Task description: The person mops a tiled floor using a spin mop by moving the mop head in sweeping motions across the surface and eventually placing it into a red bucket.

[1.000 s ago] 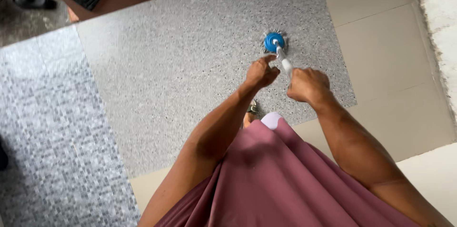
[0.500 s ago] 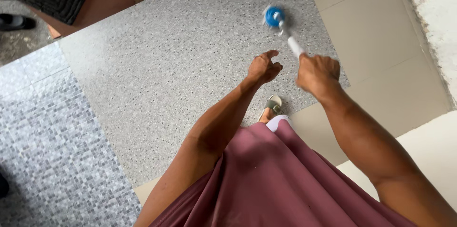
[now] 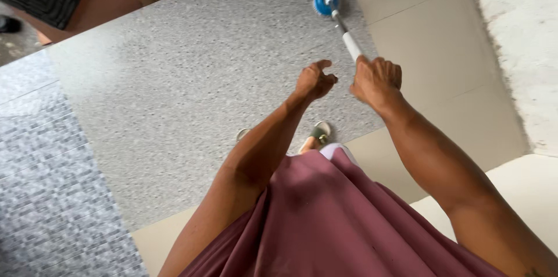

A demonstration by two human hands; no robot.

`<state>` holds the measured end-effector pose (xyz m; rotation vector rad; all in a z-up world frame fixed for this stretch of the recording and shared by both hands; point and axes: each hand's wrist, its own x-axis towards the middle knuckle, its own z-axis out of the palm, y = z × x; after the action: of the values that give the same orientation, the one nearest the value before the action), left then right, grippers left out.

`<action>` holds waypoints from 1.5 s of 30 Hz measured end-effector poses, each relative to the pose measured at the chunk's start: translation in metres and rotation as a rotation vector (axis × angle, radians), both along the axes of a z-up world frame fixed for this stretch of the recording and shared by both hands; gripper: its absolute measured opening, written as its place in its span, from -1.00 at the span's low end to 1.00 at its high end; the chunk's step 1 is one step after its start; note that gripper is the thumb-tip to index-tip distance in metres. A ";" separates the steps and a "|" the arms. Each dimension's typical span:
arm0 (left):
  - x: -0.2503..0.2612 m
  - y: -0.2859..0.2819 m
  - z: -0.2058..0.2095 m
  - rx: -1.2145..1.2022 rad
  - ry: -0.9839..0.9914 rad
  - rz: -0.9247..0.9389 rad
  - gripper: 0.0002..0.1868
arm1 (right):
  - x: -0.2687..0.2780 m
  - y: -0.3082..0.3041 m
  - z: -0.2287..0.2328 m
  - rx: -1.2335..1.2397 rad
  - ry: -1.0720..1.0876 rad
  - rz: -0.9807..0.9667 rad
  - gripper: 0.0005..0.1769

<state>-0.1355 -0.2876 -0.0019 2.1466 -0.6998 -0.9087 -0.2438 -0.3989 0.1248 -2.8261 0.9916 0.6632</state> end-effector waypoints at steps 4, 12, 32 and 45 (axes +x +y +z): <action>-0.019 -0.054 0.001 0.032 0.041 0.001 -0.36 | -0.039 -0.040 0.028 0.110 -0.098 -0.022 -0.47; -0.022 -0.113 0.001 0.043 0.022 -0.050 -0.36 | -0.039 -0.115 -0.004 0.358 -0.034 -0.309 -0.38; 0.142 -0.238 -0.020 0.027 -0.022 -0.055 -0.39 | 0.159 -0.222 -0.081 0.284 0.072 -0.178 -0.45; 0.117 -0.243 -0.020 -0.029 -0.069 0.130 -0.39 | 0.176 -0.274 -0.075 0.266 -0.042 -0.016 -0.57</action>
<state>-0.0187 -0.5305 -0.0218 2.1792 -0.5960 -0.7547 -0.0681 -0.6724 0.0494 -2.5880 0.8485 0.6753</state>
